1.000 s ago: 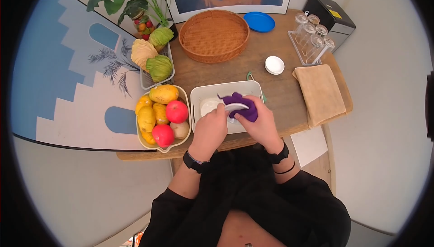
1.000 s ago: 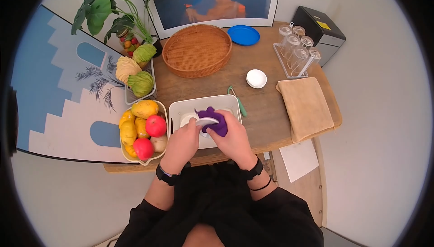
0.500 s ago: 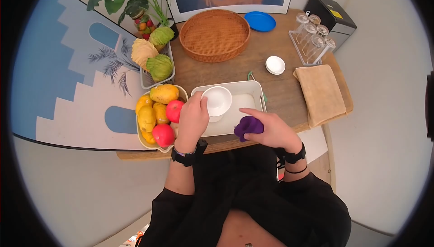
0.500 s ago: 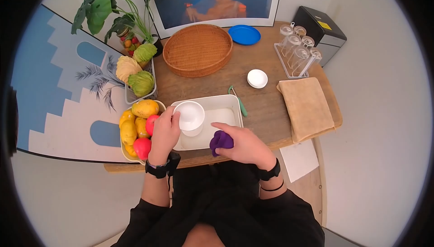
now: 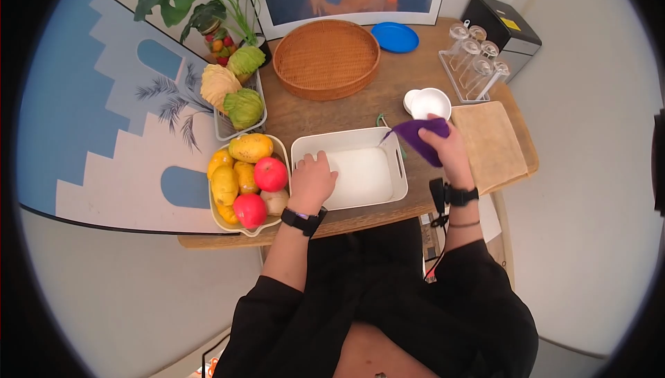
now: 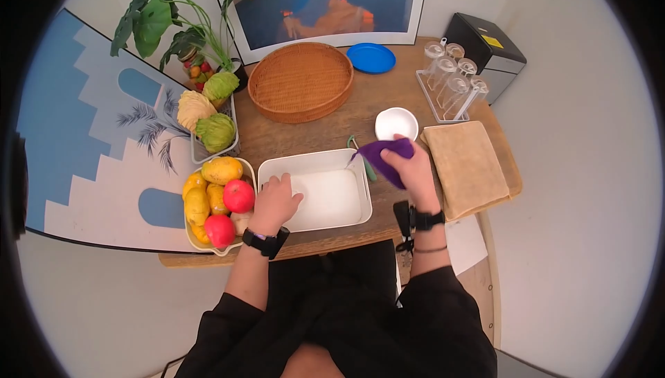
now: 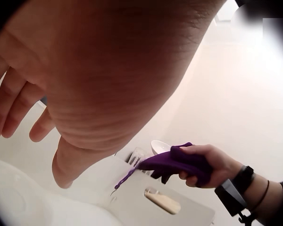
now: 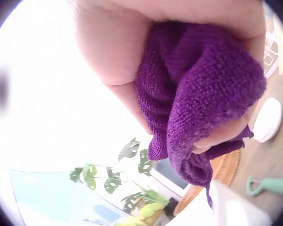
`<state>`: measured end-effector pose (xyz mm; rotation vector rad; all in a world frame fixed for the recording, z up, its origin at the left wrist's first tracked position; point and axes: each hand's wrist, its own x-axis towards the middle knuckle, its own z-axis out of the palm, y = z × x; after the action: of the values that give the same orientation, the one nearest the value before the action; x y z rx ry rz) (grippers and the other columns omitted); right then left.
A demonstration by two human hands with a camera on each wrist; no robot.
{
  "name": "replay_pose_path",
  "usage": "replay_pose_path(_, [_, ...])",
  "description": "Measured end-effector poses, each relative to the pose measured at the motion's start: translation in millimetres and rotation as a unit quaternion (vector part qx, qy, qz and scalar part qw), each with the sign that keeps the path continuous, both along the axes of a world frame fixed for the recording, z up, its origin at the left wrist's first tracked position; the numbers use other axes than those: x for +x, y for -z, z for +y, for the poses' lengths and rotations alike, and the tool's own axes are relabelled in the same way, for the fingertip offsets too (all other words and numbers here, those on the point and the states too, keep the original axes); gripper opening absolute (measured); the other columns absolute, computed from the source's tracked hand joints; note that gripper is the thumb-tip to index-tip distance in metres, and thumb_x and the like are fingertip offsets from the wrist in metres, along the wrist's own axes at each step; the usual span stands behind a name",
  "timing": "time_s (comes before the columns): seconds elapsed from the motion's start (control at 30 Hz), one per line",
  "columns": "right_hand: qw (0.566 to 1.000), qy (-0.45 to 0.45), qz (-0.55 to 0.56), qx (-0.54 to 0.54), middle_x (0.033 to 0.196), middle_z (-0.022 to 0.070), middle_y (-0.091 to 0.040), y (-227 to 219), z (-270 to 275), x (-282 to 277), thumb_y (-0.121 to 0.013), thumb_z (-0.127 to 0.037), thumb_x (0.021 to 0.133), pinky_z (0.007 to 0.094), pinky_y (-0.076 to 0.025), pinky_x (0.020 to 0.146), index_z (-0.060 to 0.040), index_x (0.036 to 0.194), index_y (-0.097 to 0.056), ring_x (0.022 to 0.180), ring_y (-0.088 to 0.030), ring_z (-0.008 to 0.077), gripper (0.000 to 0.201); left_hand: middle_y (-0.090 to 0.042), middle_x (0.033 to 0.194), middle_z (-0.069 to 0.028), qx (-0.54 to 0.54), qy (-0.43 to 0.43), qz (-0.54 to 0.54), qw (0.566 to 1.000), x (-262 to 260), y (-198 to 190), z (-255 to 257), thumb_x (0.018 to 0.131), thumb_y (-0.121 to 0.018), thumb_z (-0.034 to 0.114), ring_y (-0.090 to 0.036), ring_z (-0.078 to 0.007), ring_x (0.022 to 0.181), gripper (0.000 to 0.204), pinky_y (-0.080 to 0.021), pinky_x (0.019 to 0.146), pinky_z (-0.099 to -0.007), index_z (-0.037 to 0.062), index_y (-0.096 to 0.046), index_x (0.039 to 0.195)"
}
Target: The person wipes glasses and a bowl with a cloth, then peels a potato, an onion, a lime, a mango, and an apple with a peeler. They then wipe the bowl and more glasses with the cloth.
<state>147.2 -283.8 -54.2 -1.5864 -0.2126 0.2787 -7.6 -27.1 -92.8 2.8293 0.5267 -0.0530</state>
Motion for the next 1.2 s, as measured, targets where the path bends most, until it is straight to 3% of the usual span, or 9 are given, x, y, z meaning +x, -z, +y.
replay_pose_path(0.13, [0.999,0.013,0.050,-0.003,0.103,0.0080,-0.071,34.4,-3.8,55.8,-0.077,-0.014,0.085,0.0276,-0.055,0.077,0.0049,0.120,-0.063,0.086,-0.068,0.0142,0.042,-0.061,0.114,-0.0226,0.018,0.002,0.048,0.999,15.1,22.6,-4.3,0.082,-0.073,0.028,-0.062,-0.0409,0.110,0.050,-0.055,0.087,-0.0485,0.0025,-0.054,0.122])
replay_pose_path(0.27, [0.992,-0.025,0.122,0.018,0.106,0.0098,-0.071,68.7,-0.4,91.1,-0.074,-0.015,0.088,0.0294,-0.055,0.081,0.0039,0.119,-0.064,0.090,-0.069,0.0166,0.038,-0.063,0.112,-0.0222,0.048,0.007,0.076,0.996,18.9,36.1,-8.3,0.090,-0.061,0.015,-0.064,-0.0363,0.106,0.033,-0.054,0.085,-0.0485,0.0021,-0.057,0.120])
replay_pose_path(0.53, [0.988,-0.028,0.145,0.035,0.111,0.0107,-0.070,82.5,11.2,103.9,-0.075,-0.015,0.087,0.0309,-0.056,0.083,0.0032,0.124,-0.060,0.095,-0.069,0.0183,0.044,-0.063,0.113,-0.0232,0.066,-0.007,0.077,0.995,22.6,42.2,-5.7,0.089,-0.061,0.012,-0.067,-0.0366,0.102,0.032,-0.055,0.085,-0.0475,-0.0002,-0.057,0.118])
replay_pose_path(0.63, [0.997,-0.020,0.074,-0.016,0.113,0.0102,-0.069,64.7,11.8,82.0,-0.076,-0.014,0.086,0.0305,-0.056,0.085,0.0026,0.127,-0.058,0.096,-0.068,0.0171,0.047,-0.062,0.112,-0.0247,0.036,-0.033,0.032,0.998,25.0,47.7,-1.8,0.088,-0.061,0.009,-0.069,-0.0380,0.098,0.027,-0.058,0.080,-0.0470,-0.0002,-0.058,0.113])
replay_pose_path(0.7, [0.999,0.010,-0.007,0.049,0.113,0.0097,-0.068,41.5,13.1,56.2,-0.077,-0.012,0.086,0.0307,-0.055,0.086,0.0017,0.130,-0.057,0.096,-0.067,0.0160,0.050,-0.062,0.111,-0.0261,0.005,-0.024,0.001,1.000,24.1,46.5,-3.1,0.087,-0.061,0.005,-0.070,-0.0399,0.095,0.023,-0.059,0.078,-0.0460,-0.0015,-0.058,0.109])
replay_pose_path(0.87, [0.989,-0.078,-0.105,0.074,0.120,0.0077,-0.065,-16.4,16.5,-13.5,-0.079,-0.007,0.083,0.0299,-0.048,0.099,-0.0048,0.140,-0.053,0.110,-0.061,0.0147,0.062,-0.064,0.102,-0.0281,-0.033,0.011,-0.029,0.999,20.9,44.6,-3.1,0.085,-0.058,-0.001,-0.069,-0.0434,0.092,0.021,-0.059,0.078,-0.0484,-0.0046,-0.058,0.106])
replay_pose_path(1.0, [0.982,-0.130,-0.111,0.081,0.129,0.0099,-0.061,-26.2,27.5,-40.1,-0.081,-0.006,0.080,0.0327,-0.046,0.103,-0.0045,0.146,-0.045,0.118,-0.059,0.0173,0.076,-0.066,0.088,-0.0318,-0.083,0.045,-0.024,0.995,18.9,19.6,-4.6,0.083,-0.055,-0.007,-0.068,-0.0464,0.091,0.020,-0.057,0.079,-0.0523,-0.0072,-0.056,0.103])
replay_pose_path(1.13, [0.973,-0.151,-0.141,0.100,0.142,0.0134,-0.053,-13.6,42.9,-52.1,-0.084,-0.005,0.076,0.0349,-0.044,0.108,-0.0042,0.151,-0.038,0.128,-0.054,0.0209,0.088,-0.067,0.089,-0.0306,-0.096,0.049,-0.028,0.994,8.4,-4.4,-3.1,0.084,-0.051,-0.009,-0.067,-0.0448,0.095,0.021,-0.055,0.079,-0.0536,-0.0059,-0.055,0.104])
replay_pose_path(1.2, [0.975,-0.147,-0.133,0.102,0.145,0.0143,-0.050,-5.8,48.3,-56.9,-0.085,-0.005,0.075,0.0355,-0.044,0.109,-0.0042,0.152,-0.036,0.131,-0.052,0.0218,0.091,-0.069,0.096,-0.0252,-0.123,0.027,-0.200,0.972,-3.3,-24.8,-6.7,0.088,-0.053,-0.006,-0.069,-0.0389,0.095,0.020,-0.057,0.076,-0.0492,-0.0025,-0.056,0.108])
